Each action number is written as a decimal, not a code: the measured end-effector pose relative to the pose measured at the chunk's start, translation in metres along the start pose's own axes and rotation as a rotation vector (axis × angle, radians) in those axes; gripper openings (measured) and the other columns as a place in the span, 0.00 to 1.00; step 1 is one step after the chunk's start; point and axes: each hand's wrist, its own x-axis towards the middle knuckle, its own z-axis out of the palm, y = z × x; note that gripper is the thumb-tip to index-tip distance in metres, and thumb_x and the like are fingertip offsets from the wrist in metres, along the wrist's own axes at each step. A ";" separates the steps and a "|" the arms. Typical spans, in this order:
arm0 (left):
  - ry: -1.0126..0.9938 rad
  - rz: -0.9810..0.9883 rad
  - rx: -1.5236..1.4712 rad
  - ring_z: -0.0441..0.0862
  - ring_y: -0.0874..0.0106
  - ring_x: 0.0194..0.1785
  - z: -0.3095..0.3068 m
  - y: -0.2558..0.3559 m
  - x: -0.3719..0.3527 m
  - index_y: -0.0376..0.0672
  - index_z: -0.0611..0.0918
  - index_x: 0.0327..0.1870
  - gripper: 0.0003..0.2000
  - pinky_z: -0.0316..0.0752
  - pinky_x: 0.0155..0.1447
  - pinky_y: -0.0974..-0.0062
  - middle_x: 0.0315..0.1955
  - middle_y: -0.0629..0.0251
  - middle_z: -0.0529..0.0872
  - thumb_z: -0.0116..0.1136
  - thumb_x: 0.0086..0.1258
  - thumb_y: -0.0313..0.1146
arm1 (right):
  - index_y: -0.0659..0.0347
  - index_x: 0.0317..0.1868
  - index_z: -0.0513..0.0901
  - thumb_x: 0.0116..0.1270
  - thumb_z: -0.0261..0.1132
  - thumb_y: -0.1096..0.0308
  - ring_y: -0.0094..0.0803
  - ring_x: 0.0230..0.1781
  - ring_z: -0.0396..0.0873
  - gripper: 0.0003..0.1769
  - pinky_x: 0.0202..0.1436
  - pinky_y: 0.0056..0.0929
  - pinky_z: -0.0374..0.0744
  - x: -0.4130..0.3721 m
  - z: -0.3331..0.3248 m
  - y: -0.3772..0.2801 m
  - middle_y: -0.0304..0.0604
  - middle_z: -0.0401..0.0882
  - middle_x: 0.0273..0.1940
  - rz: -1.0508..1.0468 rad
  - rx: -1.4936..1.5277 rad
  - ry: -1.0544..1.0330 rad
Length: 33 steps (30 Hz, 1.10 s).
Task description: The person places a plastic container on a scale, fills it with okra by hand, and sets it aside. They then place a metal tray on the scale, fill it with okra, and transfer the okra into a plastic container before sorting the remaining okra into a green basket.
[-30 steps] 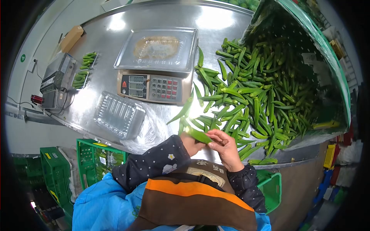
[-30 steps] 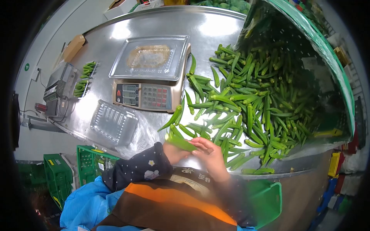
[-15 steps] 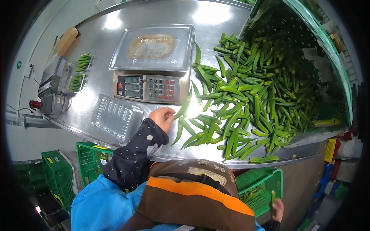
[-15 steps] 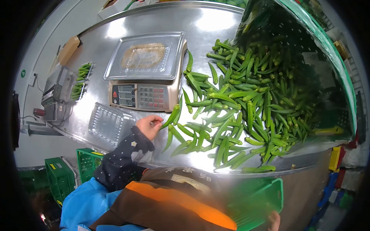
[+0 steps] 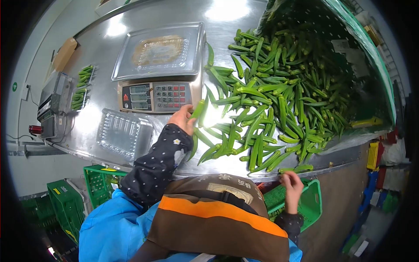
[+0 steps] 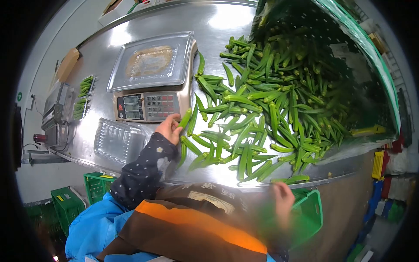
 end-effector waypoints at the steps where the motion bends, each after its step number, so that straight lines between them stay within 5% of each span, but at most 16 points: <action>1: -0.024 -0.013 -0.073 0.80 0.76 0.32 -0.010 0.007 -0.003 0.39 0.77 0.51 0.19 0.75 0.38 0.79 0.28 0.66 0.80 0.63 0.56 0.21 | 0.66 0.42 0.80 0.65 0.62 0.73 0.19 0.30 0.75 0.07 0.33 0.17 0.74 -0.001 0.031 -0.044 0.36 0.80 0.33 0.119 -0.008 -0.042; 2: -0.025 -0.011 -0.073 0.80 0.76 0.32 -0.014 0.014 -0.008 0.39 0.77 0.51 0.19 0.75 0.38 0.79 0.28 0.66 0.80 0.63 0.56 0.21 | 0.66 0.43 0.79 0.65 0.62 0.72 0.19 0.31 0.76 0.08 0.36 0.18 0.74 0.004 0.052 -0.053 0.36 0.80 0.34 -0.043 0.033 -0.149; 4: -0.268 -0.267 -0.918 0.79 0.80 0.33 -0.014 0.035 -0.023 0.36 0.78 0.48 0.15 0.76 0.41 0.83 0.29 0.69 0.81 0.61 0.58 0.20 | 0.64 0.61 0.70 0.68 0.58 0.71 0.26 0.44 0.78 0.21 0.45 0.23 0.76 0.009 0.088 -0.076 0.44 0.78 0.51 -0.035 0.222 -0.385; 6: -0.434 -0.134 -0.625 0.79 0.82 0.35 -0.019 0.088 -0.044 0.34 0.80 0.45 0.12 0.76 0.43 0.85 0.31 0.69 0.82 0.61 0.60 0.20 | 0.63 0.67 0.63 0.71 0.55 0.67 0.33 0.55 0.74 0.26 0.54 0.32 0.74 0.010 0.117 -0.096 0.48 0.73 0.57 0.041 0.453 -0.588; 8: -0.637 0.034 -0.905 0.79 0.82 0.36 -0.005 0.120 -0.066 0.35 0.82 0.43 0.09 0.76 0.43 0.85 0.33 0.69 0.83 0.61 0.62 0.21 | 0.64 0.60 0.68 0.71 0.56 0.65 0.35 0.50 0.77 0.20 0.53 0.34 0.75 0.014 0.124 -0.088 0.47 0.76 0.51 0.118 0.462 -0.588; 12: -0.576 -0.063 -0.728 0.79 0.82 0.37 -0.017 0.120 -0.034 0.36 0.82 0.44 0.09 0.76 0.44 0.84 0.33 0.68 0.84 0.61 0.62 0.23 | 0.60 0.40 0.71 0.69 0.58 0.67 0.28 0.28 0.76 0.06 0.36 0.29 0.77 0.001 0.040 -0.109 0.40 0.76 0.31 0.246 0.422 -0.323; 15: -0.313 0.019 -0.427 0.79 0.79 0.35 -0.026 0.062 -0.020 0.37 0.82 0.41 0.08 0.74 0.40 0.82 0.33 0.64 0.84 0.62 0.61 0.26 | 0.63 0.45 0.74 0.62 0.64 0.69 0.32 0.33 0.79 0.13 0.38 0.32 0.78 -0.019 -0.113 -0.049 0.43 0.80 0.32 0.286 -0.065 -0.381; 16: -0.252 0.235 -0.198 0.80 0.70 0.37 -0.030 0.051 -0.020 0.38 0.82 0.40 0.10 0.73 0.42 0.75 0.33 0.60 0.84 0.65 0.58 0.30 | 0.65 0.48 0.75 0.60 0.66 0.69 0.33 0.37 0.81 0.17 0.40 0.32 0.78 -0.031 -0.150 -0.027 0.46 0.82 0.35 0.343 -0.311 -0.364; 18: -0.209 0.387 -0.125 0.77 0.62 0.42 -0.024 0.051 -0.036 0.40 0.81 0.38 0.14 0.72 0.48 0.68 0.35 0.58 0.82 0.69 0.53 0.35 | 0.66 0.50 0.76 0.55 0.70 0.71 0.33 0.41 0.82 0.22 0.43 0.34 0.78 -0.048 -0.185 0.007 0.48 0.83 0.42 0.029 -1.238 -0.261; 19: -0.214 0.388 -0.123 0.77 0.62 0.42 -0.018 0.053 -0.044 0.40 0.81 0.38 0.14 0.72 0.48 0.68 0.35 0.58 0.82 0.69 0.53 0.35 | 0.65 0.48 0.76 0.54 0.71 0.73 0.28 0.38 0.80 0.21 0.42 0.29 0.78 -0.039 -0.174 0.017 0.43 0.83 0.37 -0.123 -0.911 -0.177; 20: -0.264 0.404 -0.044 0.76 0.60 0.44 -0.010 0.058 -0.052 0.41 0.79 0.40 0.17 0.71 0.49 0.66 0.37 0.58 0.79 0.70 0.51 0.35 | 0.64 0.48 0.77 0.56 0.69 0.76 0.22 0.34 0.78 0.18 0.37 0.22 0.76 -0.025 -0.130 0.002 0.38 0.81 0.33 0.043 -0.380 -0.111; 21: -0.312 0.421 0.035 0.74 0.58 0.45 -0.001 0.063 -0.058 0.42 0.78 0.42 0.19 0.70 0.49 0.64 0.38 0.57 0.77 0.71 0.49 0.35 | 0.62 0.48 0.77 0.58 0.67 0.76 0.19 0.29 0.75 0.17 0.30 0.18 0.74 -0.016 -0.088 -0.021 0.35 0.77 0.28 0.085 -0.265 -0.129; 23: -0.351 0.374 0.073 0.73 0.58 0.46 0.014 0.067 -0.066 0.42 0.77 0.43 0.20 0.70 0.50 0.64 0.38 0.57 0.76 0.71 0.49 0.35 | 0.62 0.50 0.76 0.59 0.68 0.74 0.18 0.21 0.73 0.18 0.23 0.20 0.70 0.006 -0.001 -0.032 0.33 0.77 0.21 -0.176 -0.408 -0.178; 26: -0.435 0.275 0.121 0.75 0.57 0.48 0.021 0.059 -0.068 0.41 0.74 0.47 0.21 0.71 0.51 0.64 0.41 0.55 0.76 0.69 0.51 0.32 | 0.49 0.53 0.77 0.61 0.66 0.63 0.49 0.24 0.80 0.18 0.27 0.41 0.76 0.023 0.106 -0.074 0.50 0.80 0.23 -0.426 -0.629 -0.271; 30: -0.339 0.067 -0.216 0.82 0.68 0.30 0.033 0.016 -0.067 0.38 0.79 0.44 0.13 0.77 0.37 0.75 0.30 0.62 0.84 0.64 0.57 0.27 | 0.54 0.43 0.79 0.61 0.65 0.65 0.49 0.21 0.79 0.10 0.25 0.41 0.76 0.061 0.150 -0.055 0.51 0.79 0.22 -0.607 -0.790 -0.181; 33: -0.545 -0.456 -0.665 0.81 0.80 0.29 0.011 0.010 -0.055 0.36 0.79 0.46 0.08 0.77 0.34 0.84 0.32 0.66 0.84 0.55 0.68 0.25 | 0.57 0.39 0.80 0.59 0.66 0.70 0.42 0.20 0.80 0.07 0.25 0.35 0.76 0.071 0.144 -0.040 0.48 0.79 0.20 -0.404 -0.439 -0.227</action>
